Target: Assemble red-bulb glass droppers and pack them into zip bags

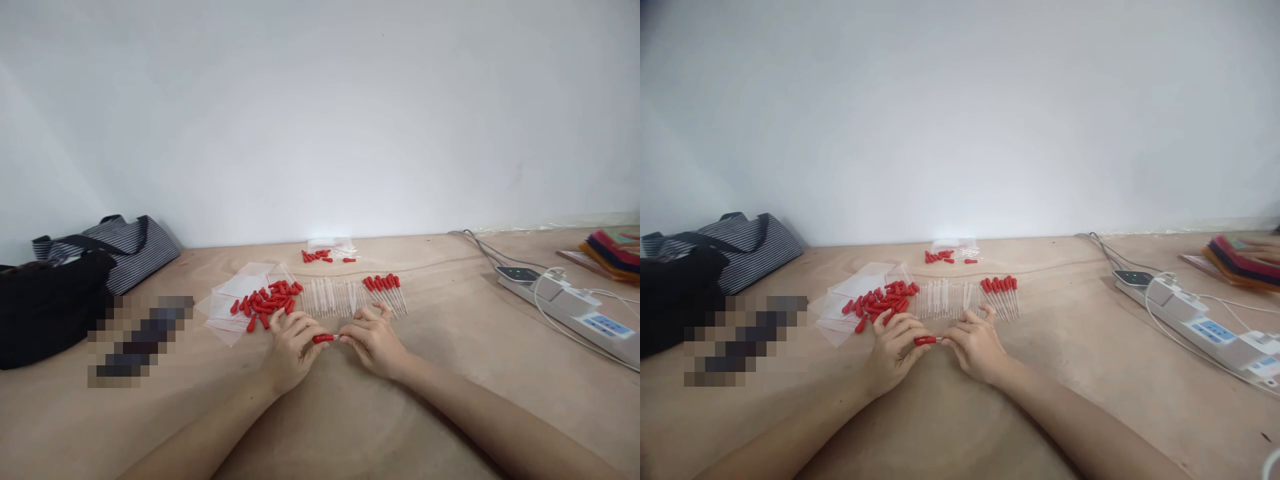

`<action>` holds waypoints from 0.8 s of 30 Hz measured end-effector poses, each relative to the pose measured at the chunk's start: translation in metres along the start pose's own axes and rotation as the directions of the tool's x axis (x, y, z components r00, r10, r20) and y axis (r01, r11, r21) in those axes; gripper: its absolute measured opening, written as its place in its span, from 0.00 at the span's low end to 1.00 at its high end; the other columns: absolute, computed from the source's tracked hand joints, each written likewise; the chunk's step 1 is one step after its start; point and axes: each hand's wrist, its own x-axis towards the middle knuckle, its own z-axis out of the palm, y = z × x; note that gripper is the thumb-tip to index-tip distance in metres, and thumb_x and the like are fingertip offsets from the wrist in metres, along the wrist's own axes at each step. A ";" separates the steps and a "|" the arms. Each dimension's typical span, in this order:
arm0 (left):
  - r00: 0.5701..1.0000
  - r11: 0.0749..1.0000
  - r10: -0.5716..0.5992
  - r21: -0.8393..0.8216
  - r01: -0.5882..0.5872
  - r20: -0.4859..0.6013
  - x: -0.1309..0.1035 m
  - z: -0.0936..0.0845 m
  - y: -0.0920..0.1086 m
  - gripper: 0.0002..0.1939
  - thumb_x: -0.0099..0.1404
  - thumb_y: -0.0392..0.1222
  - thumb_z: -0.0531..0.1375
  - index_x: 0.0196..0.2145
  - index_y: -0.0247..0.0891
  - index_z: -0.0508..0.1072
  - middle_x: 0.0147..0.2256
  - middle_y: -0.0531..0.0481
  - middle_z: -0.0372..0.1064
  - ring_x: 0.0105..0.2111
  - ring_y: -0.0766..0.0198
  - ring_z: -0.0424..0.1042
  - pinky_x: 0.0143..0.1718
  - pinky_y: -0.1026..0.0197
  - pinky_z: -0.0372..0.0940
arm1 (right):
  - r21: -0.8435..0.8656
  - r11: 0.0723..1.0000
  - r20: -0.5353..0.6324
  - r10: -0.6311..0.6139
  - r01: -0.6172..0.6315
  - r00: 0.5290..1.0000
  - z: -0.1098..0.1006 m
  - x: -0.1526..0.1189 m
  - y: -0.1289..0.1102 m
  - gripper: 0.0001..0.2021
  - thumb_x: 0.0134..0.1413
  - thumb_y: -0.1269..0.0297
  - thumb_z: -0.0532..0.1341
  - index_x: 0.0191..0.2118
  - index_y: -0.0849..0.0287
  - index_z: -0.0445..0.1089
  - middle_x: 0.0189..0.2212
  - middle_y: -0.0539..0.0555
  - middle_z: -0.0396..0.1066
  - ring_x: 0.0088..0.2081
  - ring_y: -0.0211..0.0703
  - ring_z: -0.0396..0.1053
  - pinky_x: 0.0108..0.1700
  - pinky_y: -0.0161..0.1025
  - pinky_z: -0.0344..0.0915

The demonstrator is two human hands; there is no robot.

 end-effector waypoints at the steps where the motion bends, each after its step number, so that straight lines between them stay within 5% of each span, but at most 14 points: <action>1: 1.000 1.000 -0.003 0.003 0.003 0.005 0.000 0.000 0.001 0.06 0.60 0.45 0.55 0.30 0.45 0.71 0.29 0.55 0.71 0.37 0.62 0.65 0.50 0.50 0.38 | -0.015 1.000 0.006 -0.006 0.006 1.000 0.000 0.000 -0.001 0.09 0.57 0.66 0.51 0.33 0.54 0.69 0.23 0.47 0.70 0.35 0.37 0.60 0.47 0.45 0.35; 5: 0.999 0.997 -0.030 0.077 0.028 0.036 -0.002 0.002 -0.002 0.07 0.60 0.46 0.55 0.36 0.46 0.70 0.35 0.52 0.70 0.40 0.59 0.64 0.50 0.48 0.37 | -0.108 0.994 0.055 -0.019 0.025 0.998 -0.002 0.002 0.004 0.09 0.55 0.64 0.53 0.29 0.55 0.69 0.24 0.48 0.70 0.35 0.37 0.59 0.47 0.45 0.36; 8: 0.995 0.978 -0.099 0.186 0.092 0.030 -0.004 0.004 -0.013 0.21 0.56 0.49 0.58 0.47 0.45 0.64 0.44 0.46 0.67 0.46 0.53 0.60 0.50 0.44 0.38 | -0.222 0.962 -0.007 0.160 -0.157 0.987 -0.005 0.006 0.022 0.11 0.54 0.64 0.52 0.26 0.57 0.69 0.25 0.51 0.70 0.35 0.40 0.59 0.44 0.44 0.39; 11: 0.982 0.947 -0.187 0.263 0.186 -0.022 -0.005 0.005 -0.025 0.20 0.55 0.47 0.58 0.46 0.44 0.65 0.45 0.44 0.65 0.47 0.51 0.59 0.49 0.44 0.42 | -0.304 0.804 -0.162 0.485 -0.511 0.859 -0.007 0.011 0.047 0.13 0.54 0.62 0.51 0.26 0.59 0.70 0.26 0.54 0.71 0.36 0.43 0.60 0.41 0.44 0.41; 13: 0.972 0.929 -0.230 0.286 0.234 -0.046 -0.004 0.005 -0.031 0.16 0.55 0.44 0.58 0.43 0.44 0.67 0.44 0.45 0.65 0.46 0.51 0.59 0.48 0.44 0.45 | -0.336 0.709 -0.168 0.602 -0.620 0.781 -0.006 0.015 0.059 0.13 0.54 0.62 0.50 0.29 0.59 0.70 0.27 0.55 0.71 0.36 0.45 0.61 0.41 0.44 0.41; 24: 0.955 0.900 -0.293 0.324 0.292 -0.046 -0.004 0.006 -0.036 0.10 0.53 0.42 0.59 0.36 0.44 0.70 0.43 0.45 0.66 0.45 0.50 0.59 0.45 0.43 0.47 | -0.414 0.599 -0.107 0.715 -0.685 0.690 0.003 0.029 0.067 0.10 0.52 0.65 0.50 0.33 0.59 0.68 0.30 0.56 0.71 0.40 0.48 0.61 0.41 0.45 0.43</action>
